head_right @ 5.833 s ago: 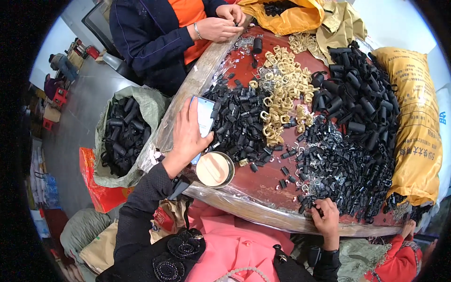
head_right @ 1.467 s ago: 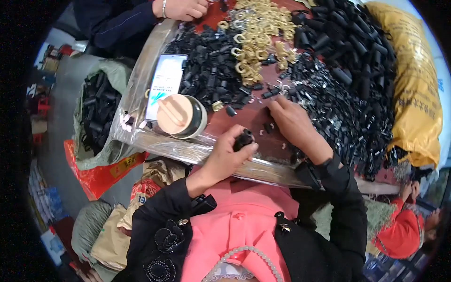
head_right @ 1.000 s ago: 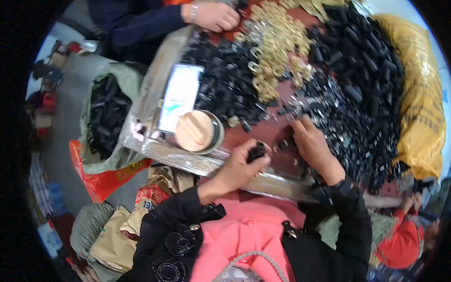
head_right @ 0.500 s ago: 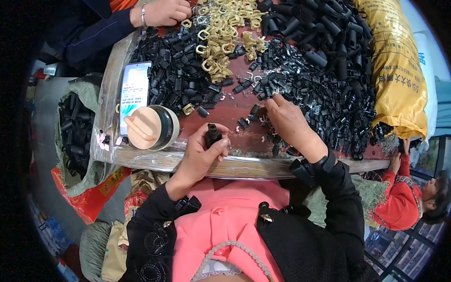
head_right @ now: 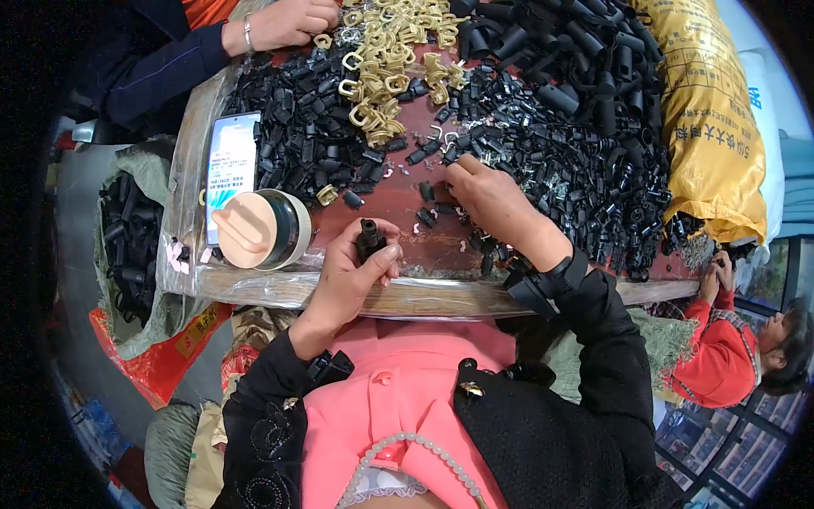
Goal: Assembling small black plastic components with gold-colored rings at a factory workstation.
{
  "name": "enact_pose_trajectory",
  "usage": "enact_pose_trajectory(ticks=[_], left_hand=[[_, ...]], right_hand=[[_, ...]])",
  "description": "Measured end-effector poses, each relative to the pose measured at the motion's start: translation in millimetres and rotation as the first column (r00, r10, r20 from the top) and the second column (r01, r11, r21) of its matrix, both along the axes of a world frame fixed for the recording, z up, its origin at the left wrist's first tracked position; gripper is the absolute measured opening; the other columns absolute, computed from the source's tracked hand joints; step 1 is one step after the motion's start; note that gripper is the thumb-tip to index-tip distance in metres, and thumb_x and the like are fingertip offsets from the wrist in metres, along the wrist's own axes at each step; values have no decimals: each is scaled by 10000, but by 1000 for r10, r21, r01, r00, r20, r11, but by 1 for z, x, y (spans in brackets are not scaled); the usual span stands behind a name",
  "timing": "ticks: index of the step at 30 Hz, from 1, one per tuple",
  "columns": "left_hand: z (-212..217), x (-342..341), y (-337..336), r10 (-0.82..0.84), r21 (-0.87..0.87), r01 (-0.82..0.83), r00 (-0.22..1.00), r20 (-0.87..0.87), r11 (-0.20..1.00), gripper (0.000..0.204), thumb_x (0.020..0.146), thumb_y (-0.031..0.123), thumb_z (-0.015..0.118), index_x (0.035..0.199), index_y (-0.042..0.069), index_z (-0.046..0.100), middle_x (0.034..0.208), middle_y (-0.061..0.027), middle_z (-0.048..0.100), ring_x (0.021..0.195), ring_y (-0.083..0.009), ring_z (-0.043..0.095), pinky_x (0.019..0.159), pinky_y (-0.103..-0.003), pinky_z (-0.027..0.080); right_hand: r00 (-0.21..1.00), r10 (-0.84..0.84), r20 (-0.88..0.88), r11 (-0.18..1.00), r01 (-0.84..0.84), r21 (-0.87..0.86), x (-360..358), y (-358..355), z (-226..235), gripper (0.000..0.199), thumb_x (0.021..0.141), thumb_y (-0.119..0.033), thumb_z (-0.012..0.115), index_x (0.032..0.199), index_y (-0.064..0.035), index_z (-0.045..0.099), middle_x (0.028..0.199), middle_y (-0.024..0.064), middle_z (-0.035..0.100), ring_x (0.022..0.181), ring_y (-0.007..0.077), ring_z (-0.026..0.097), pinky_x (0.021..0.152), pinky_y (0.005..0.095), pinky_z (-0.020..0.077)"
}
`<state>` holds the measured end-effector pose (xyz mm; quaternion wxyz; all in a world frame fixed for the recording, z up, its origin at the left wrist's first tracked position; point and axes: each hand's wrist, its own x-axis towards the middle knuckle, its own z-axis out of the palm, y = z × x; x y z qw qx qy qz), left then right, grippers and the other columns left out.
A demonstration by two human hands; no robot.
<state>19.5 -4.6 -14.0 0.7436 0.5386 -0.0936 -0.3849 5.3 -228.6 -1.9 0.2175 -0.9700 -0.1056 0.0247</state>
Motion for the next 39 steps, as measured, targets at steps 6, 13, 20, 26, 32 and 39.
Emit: enact_pose_trajectory(ticks=[6,13,20,26,32,39], left_hand=[[0,-1,0,17,12,-17,1000,26,1000,174,817,89,534,963,7,488,729,-16,526,605,-57,499,521,-184,396],[1,-2,-2,23,21,-24,998,53,999,175,816,84,531,964,3,486,713,-22,526,598,-58,495,521,-186,398],[-3,-3,-3,28,33,-29,999,30,999,185,810,92,539,964,3,486,695,-25,527,590,-61,492,519,-188,402],[-1,1,-3,13,26,-13,1000,-3,1000,187,807,97,544,960,6,487,697,-19,528,586,-58,496,515,-188,404],[0,1,-1,22,73,-27,998,64,997,187,804,102,546,965,22,494,704,-14,533,578,-50,499,517,-190,409],[-4,-13,-20,294,19,-405,695,656,914,167,749,71,589,897,20,530,791,-70,560,684,-162,562,609,-270,443]], right_hand=[[997,18,-80,999,-20,-30,6,-2,-1,106,774,-84,513,840,-12,472,767,138,465,684,335,509,574,377,419],[999,37,1,999,-37,7,5,-3,2,117,767,-82,525,845,-8,478,764,134,473,685,324,520,575,369,423],[995,82,62,992,-87,89,14,3,7,128,758,-86,541,846,-7,491,758,128,480,676,312,525,571,362,427],[996,6,93,997,2,-81,28,7,-10,90,760,-76,527,820,-25,485,768,132,493,661,324,528,556,384,430],[993,-26,115,988,43,-147,30,16,-13,78,750,-62,501,778,-36,433,744,132,504,633,336,532,539,400,434],[965,-1,-264,837,146,528,-16,34,22,99,800,-15,483,892,-29,450,663,35,479,577,104,491,503,234,376]])
